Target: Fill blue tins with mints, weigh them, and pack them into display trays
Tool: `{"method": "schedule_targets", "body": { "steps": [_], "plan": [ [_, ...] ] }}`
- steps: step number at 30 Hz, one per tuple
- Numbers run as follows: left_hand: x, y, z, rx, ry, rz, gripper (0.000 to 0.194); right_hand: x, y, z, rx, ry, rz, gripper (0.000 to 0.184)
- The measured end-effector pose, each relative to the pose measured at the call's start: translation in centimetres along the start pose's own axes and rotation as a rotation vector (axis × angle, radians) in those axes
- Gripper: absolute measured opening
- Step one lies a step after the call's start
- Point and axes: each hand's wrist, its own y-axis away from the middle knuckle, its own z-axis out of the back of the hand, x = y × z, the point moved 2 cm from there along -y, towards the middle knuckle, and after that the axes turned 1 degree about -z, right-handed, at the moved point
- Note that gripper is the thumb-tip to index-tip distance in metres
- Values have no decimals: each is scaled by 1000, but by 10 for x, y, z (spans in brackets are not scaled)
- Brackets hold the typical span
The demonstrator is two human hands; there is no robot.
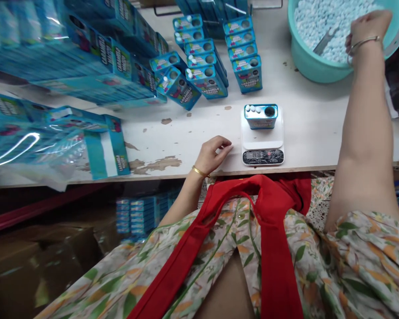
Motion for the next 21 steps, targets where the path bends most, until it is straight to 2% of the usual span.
{"method": "schedule_targets", "body": {
  "steps": [2, 3, 6, 8, 10, 14, 18, 21],
  "plan": [
    [2, -1, -1, 1, 6, -1, 20, 26, 32, 4, 8, -123, -155, 40],
    [3, -2, -1, 0, 10, -2, 20, 40, 53, 6, 68, -199, -168, 36],
    [4, -6, -2, -5, 17, -10, 20, 72, 124, 8, 338, -265, -49, 29],
    [3, -9, -3, -8, 18, -18, 21, 82, 163, 5, 518, -147, 55, 19],
    [1, -10, -3, -11, 22, -29, 21, 82, 187, -1, 623, 12, 206, 14],
    [-1, -5, -3, -10, 26, -41, 21, 66, 196, -21, 661, 124, 489, 16],
    [4, 5, -3, -12, 31, -7, 20, 49, 189, -32, 674, 182, 611, 23],
    [10, 10, -3, -28, 45, 7, 20, 52, 193, -31, 674, 339, 641, 28]
  ]
}}
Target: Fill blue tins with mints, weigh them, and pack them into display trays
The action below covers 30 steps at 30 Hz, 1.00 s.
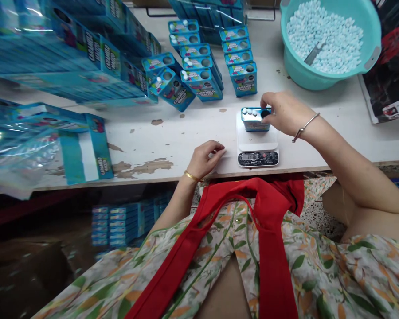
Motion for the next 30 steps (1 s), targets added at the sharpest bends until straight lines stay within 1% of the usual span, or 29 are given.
{"method": "schedule_targets", "body": {
  "steps": [2, 3, 6, 8, 10, 14, 16, 18, 20, 22, 23, 25, 27, 28, 30],
  "plan": [
    [3, 1, 0, 2, 5, 5, 20, 13, 1, 4, 19, 87, -42, 36],
    [3, 1, -1, 7, 5, 6, 20, 21, 1, 7, 33, 125, -68, 37],
    [4, 0, -3, 12, 3, 8, 20, 44, 1, 16, 71, 229, -168, 25],
    [5, 0, -5, 4, 5, 7, 20, 51, -1, 19, 76, 252, -208, 20],
    [6, 0, -6, 1, 3, 8, 19, 48, -2, 19, 48, 227, -184, 17],
    [9, 1, -8, 6, -9, 26, 17, 23, -5, 8, -24, 97, -36, 16],
    [10, 2, -8, 7, -13, 37, 17, 13, -6, 3, -38, 24, -4, 18],
    [10, 2, -8, 3, -15, 39, 17, 12, -6, 2, -51, -47, -2, 19],
    [11, 2, -8, -4, -15, 36, 16, 19, -6, 6, -90, -133, -33, 18],
    [12, 2, -9, -9, -17, 40, 15, 27, -5, 14, -142, -280, -146, 17],
    [13, 3, -10, -11, -17, 44, 15, 30, -3, 18, -173, -405, -234, 18],
    [15, 3, -12, -16, -12, 52, 15, 28, 2, 23, -246, -749, -434, 24],
    [16, 4, -13, -27, 0, 54, 15, 17, 12, 20, -336, -1095, -638, 31],
    [16, 4, -13, -35, 7, 54, 15, 8, 18, 16, -382, -1209, -733, 33],
    [16, 4, -13, -50, 19, 51, 15, -13, 33, 3, -421, -1303, -874, 31]
  ]
}}
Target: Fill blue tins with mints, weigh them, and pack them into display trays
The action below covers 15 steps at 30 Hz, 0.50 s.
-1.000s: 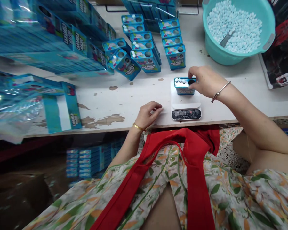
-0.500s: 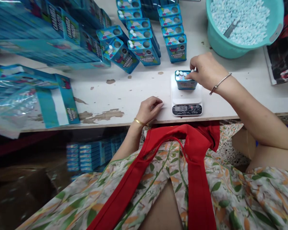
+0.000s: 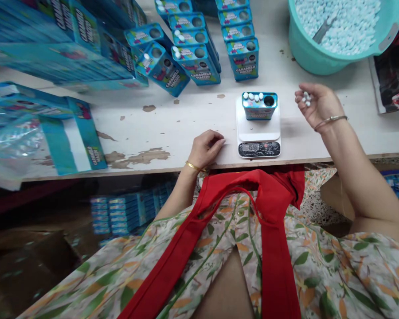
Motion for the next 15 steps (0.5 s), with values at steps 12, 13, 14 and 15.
{"method": "schedule_targets", "body": {
  "steps": [12, 13, 14, 15],
  "plan": [
    [-1, -2, -3, -47, 10, -32, 13, -38, 6, 28, 215, 317, 175, 19],
    [-5, -3, -2, -78, 7, -54, 16, -36, 9, 23, 202, 326, 228, 20],
    [-10, -6, 0, -122, 0, -83, 20, -36, 12, 18, 191, 332, 281, 20],
    [-16, -9, 2, -171, -13, -119, 27, -36, 14, 13, 184, 332, 328, 20]
  ]
}}
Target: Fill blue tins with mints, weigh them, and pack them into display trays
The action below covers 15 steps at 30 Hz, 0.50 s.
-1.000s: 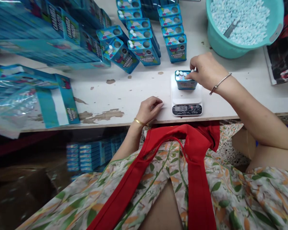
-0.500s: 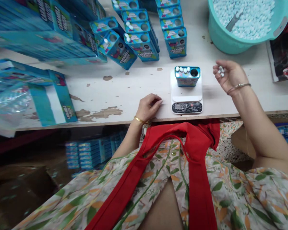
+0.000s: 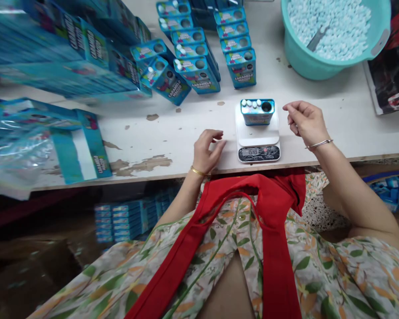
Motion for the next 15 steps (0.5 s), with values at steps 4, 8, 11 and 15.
{"method": "schedule_targets", "body": {
  "steps": [4, 8, 11, 15],
  "plan": [
    [-29, -31, 4, -70, -91, -168, 61, -1, 6, -17, -51, -6, 114, 20],
    [-60, -63, -2, 66, -190, -207, 79, -13, 9, -28, -73, -51, 89, 37],
    [-78, -77, -11, 156, -245, -209, 78, -20, 9, -34, -26, -105, 58, 46],
    [-94, -87, -23, 213, -269, -278, 72, -23, 9, -37, 9, -145, 68, 51]
  ]
}}
